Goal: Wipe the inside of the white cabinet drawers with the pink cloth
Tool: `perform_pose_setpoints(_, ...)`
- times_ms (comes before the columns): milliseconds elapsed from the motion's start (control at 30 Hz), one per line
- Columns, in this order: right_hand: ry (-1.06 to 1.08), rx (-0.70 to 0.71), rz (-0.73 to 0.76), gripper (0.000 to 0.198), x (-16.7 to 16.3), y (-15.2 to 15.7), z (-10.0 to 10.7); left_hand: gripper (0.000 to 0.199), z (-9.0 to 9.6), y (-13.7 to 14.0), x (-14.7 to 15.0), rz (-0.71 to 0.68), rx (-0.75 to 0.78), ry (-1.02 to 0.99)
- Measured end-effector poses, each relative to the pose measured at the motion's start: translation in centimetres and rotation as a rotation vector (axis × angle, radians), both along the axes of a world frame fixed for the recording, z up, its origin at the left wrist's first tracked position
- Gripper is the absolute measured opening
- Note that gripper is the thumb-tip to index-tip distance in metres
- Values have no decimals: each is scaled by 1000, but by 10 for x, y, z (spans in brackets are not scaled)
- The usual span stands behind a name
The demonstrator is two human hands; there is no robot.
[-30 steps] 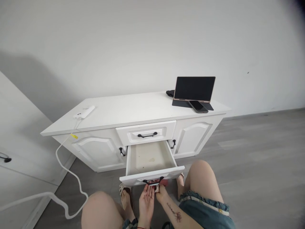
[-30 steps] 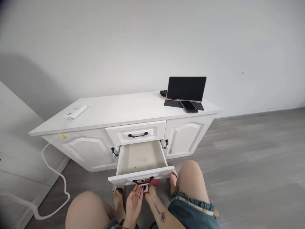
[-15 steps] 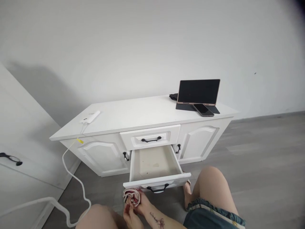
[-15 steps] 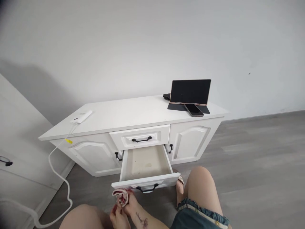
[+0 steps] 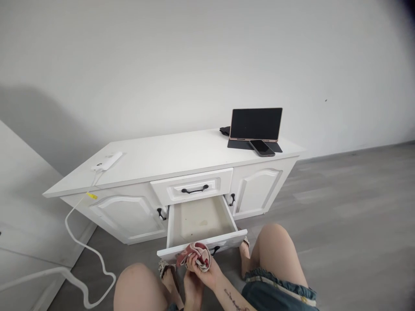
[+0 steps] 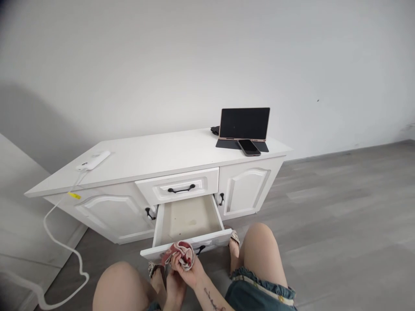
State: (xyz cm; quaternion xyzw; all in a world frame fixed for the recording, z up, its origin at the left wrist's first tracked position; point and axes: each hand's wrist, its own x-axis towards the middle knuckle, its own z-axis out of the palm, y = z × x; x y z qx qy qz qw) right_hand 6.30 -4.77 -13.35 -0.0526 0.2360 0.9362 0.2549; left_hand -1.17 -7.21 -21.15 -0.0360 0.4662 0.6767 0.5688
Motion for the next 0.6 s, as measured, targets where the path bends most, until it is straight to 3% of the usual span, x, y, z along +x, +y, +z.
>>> perform_pose_setpoints(100,9,18,-29,27,13,1,4,22,5,-2,2,38,-45,-128)
perform_pose_setpoints(267,147,-278,-42,35,43,3,13,23,24,-6,2,-25,-50,-221)
perform_pose_setpoints(333,163,-327,-78,34,62,5,14,22,31,-5,5,-12,-52,-231)
perform_pose_setpoints(400,145,-281,-117,35,85,8,14,22,35,-3,8,4,-60,-217)
perform_pose_setpoints(600,-56,64,-218,34,158,15,21,24,33,2,17,47,-52,-145)
